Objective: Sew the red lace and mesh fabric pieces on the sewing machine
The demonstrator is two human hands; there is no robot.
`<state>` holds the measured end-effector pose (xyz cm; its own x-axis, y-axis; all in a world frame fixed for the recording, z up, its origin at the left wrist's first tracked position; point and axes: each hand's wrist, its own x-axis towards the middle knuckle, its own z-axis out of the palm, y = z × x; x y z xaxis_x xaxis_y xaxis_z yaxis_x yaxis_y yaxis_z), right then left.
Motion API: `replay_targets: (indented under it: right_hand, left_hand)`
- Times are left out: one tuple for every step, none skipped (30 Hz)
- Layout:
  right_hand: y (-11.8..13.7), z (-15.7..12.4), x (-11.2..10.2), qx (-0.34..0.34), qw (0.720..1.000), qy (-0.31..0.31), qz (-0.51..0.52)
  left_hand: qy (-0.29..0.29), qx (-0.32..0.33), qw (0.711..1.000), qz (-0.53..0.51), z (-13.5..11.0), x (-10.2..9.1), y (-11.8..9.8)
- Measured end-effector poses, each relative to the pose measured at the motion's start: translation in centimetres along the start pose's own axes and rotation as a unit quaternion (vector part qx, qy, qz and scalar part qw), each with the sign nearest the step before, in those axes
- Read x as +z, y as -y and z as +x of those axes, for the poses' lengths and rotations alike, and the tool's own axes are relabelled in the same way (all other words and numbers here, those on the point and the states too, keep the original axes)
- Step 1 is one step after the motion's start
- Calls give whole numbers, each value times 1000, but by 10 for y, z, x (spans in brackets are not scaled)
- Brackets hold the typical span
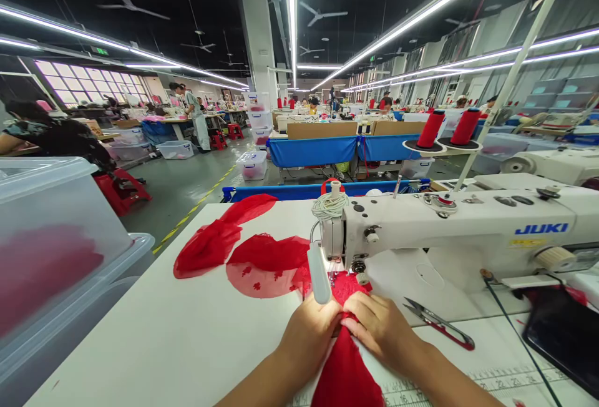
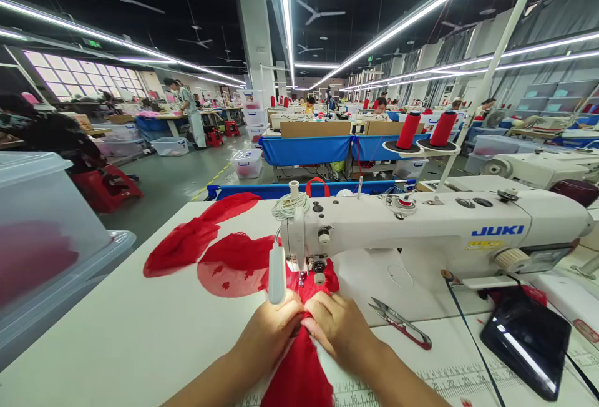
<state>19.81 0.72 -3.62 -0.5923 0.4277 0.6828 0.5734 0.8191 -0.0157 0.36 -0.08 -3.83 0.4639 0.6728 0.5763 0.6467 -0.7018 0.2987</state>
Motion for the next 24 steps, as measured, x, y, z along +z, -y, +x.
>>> replay_targets:
  right_hand:
    - [0, 1, 0, -3, 1000, 2, 4]
    - [0, 1, -1, -6, 1000, 5, 10]
    - [0, 1, -2, -8, 1000, 7, 17]
    - [0, 1, -3, -8, 1000, 10, 24]
    - [0, 0, -4, -7, 999, 14, 32]
    - [0, -1, -5, -6, 999, 17, 40]
    - [-1, -2, -5, -4, 999, 21, 48]
    - [-1, -3, -6, -3, 998, 24, 57]
    - [-2, -4, -6, -3, 998, 23, 65]
    - [-3, -4, -6, -3, 997, 23, 71]
    - [-4, -5, -5, -3, 997, 22, 73]
    - [-4, -5, -5, -2, 997, 21, 72]
    - [-4, -5, -5, -2, 998, 19, 68]
    - [-4, -4, -5, -3, 998, 17, 63]
    - [-3, -4, -5, -6, 998, 15, 57]
    - [-3, -3, -6, -10, 998, 13, 53]
    - [-2, -2, -6, -16, 999, 12, 49]
    - [-1, -1, -6, -21, 999, 13, 45]
    - [-1, 0, -7, -24, 999, 17, 41]
    - [0, 1, -8, -25, 999, 21, 37]
    - [0, 2, -8, -25, 999, 24, 32]
    - [1, 2, -8, -24, 999, 25, 28]
    - [1, 3, -9, -24, 999, 23, 25]
    - [2, 3, -9, -24, 999, 20, 22]
  left_hand:
    - [2, -4, 1000, -5, 0, 1, 1]
    - [5, -9, 1000, -10, 0, 1, 1]
    - [12, -13, 1000, -17, 0, 0, 0]
    - [22, -16, 999, -24, 0, -1, -1]
    - [34, -20, 999, -30, 1, -2, -2]
    - [52, -25, 998, -37, 2, -4, -3]
    - [71, -37, 996, -39, 3, -6, -4]
    - [86, -52, 994, -38, 3, -7, -4]
    - [102, -68, 992, -37, 4, -9, -5]
    - [110, -85, 990, -35, 5, -11, -5]
    - [115, -100, 988, -33, 5, -12, -5]
    - [119, -111, 986, -31, 5, -14, -6]
    - [120, -118, 985, -27, 5, -16, -6]
    - [120, -123, 985, -21, 5, -17, -7]
    - [120, -126, 985, -14, 4, -18, -8]
    - [119, -128, 985, -7, 4, -18, -9]
    - [117, -129, 985, -4, 4, -19, -9]
    - [116, -128, 985, -7, 4, -18, -10]
    - [117, -124, 985, -17, 4, -18, -10]
    - [119, -118, 985, -32, 4, -17, -11]
    - [121, -112, 985, -48, 4, -17, -11]
    - [122, -106, 985, -62, 5, -16, -12]
    - [121, -102, 985, -69, 5, -16, -12]
    - [118, -102, 985, -69, 5, -16, -12]
